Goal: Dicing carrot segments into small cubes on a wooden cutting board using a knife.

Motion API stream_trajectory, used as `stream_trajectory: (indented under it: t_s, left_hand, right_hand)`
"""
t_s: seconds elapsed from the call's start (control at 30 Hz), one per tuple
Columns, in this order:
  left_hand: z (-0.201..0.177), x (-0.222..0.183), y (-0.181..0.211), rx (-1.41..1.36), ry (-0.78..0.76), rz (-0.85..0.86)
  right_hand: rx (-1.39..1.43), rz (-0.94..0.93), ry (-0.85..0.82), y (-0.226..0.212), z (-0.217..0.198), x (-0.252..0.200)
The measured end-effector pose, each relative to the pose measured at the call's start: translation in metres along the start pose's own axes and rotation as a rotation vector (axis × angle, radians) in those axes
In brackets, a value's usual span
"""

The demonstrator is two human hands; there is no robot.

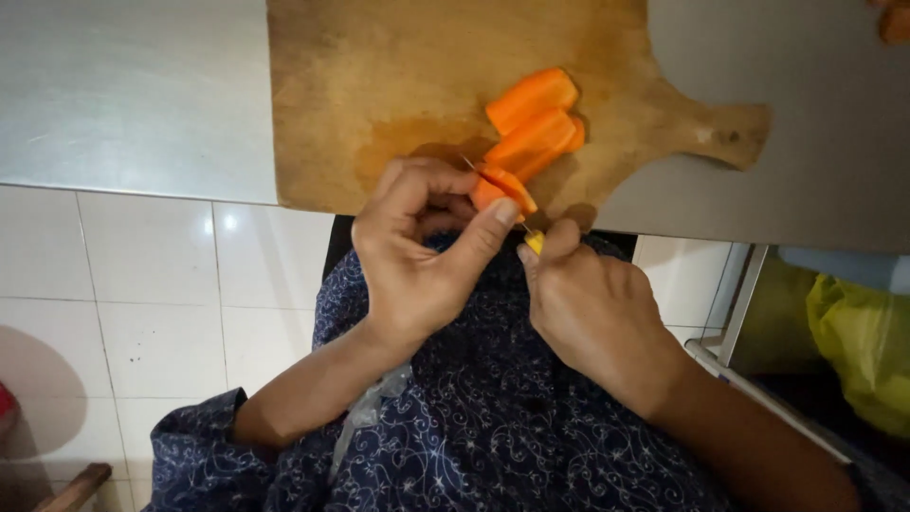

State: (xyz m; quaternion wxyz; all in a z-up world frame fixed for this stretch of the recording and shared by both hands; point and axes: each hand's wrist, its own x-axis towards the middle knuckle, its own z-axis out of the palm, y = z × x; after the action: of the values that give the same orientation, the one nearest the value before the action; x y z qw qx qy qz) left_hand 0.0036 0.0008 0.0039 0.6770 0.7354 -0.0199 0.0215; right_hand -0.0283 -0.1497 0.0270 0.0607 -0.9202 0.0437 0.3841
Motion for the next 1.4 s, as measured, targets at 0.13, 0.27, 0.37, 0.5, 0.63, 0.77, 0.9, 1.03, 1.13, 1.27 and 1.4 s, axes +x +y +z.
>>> stream_trajectory:
  t_s: [0.13,0.27,0.37,0.5,0.63,0.77,0.9,1.03,1.13,1.27,1.4]
  left_hand:
    - [0.001,-0.003,0.002,-0.025,-0.006,-0.031]
    - [0.001,-0.005,-0.002,-0.049,-0.002,-0.007]
    - [0.003,-0.006,-0.008,-0.076,0.001,0.03]
    - [0.003,-0.007,-0.009,-0.076,0.014,0.004]
    - [0.003,-0.008,-0.009,-0.089,0.019,0.008]
    - [0.003,-0.008,-0.007,-0.064,0.021,0.023]
    - [0.002,-0.009,-0.008,-0.049,0.024,0.015]
    - [0.004,-0.011,-0.006,-0.057,0.033,0.05]
    - [0.004,-0.012,-0.006,-0.049,0.05,0.052]
    - [0.004,-0.012,-0.007,-0.047,0.063,0.064]
    - [0.005,-0.012,-0.007,-0.038,0.075,0.071]
  right_hand:
    - [0.057,0.047,-0.027,-0.013,-0.01,0.002]
    - [0.181,0.073,-0.055,-0.008,-0.025,-0.003]
    - [0.236,0.066,-0.034,0.003,-0.026,-0.004]
    - [0.304,0.054,-0.029,0.017,-0.022,-0.028]
    - [0.253,0.076,-0.01,0.027,-0.003,-0.048]
    - [0.175,-0.017,0.079,0.037,0.017,-0.051]
    - [0.099,-0.058,0.137,0.043,0.025,-0.051]
    - [-0.053,-0.104,0.256,0.049,0.03,-0.052]
    - [-0.118,-0.137,0.308,0.051,0.028,-0.051]
    - [-0.155,-0.084,0.255,0.051,0.027,-0.048]
    - [-0.162,-0.133,0.309,0.05,0.025,-0.048]
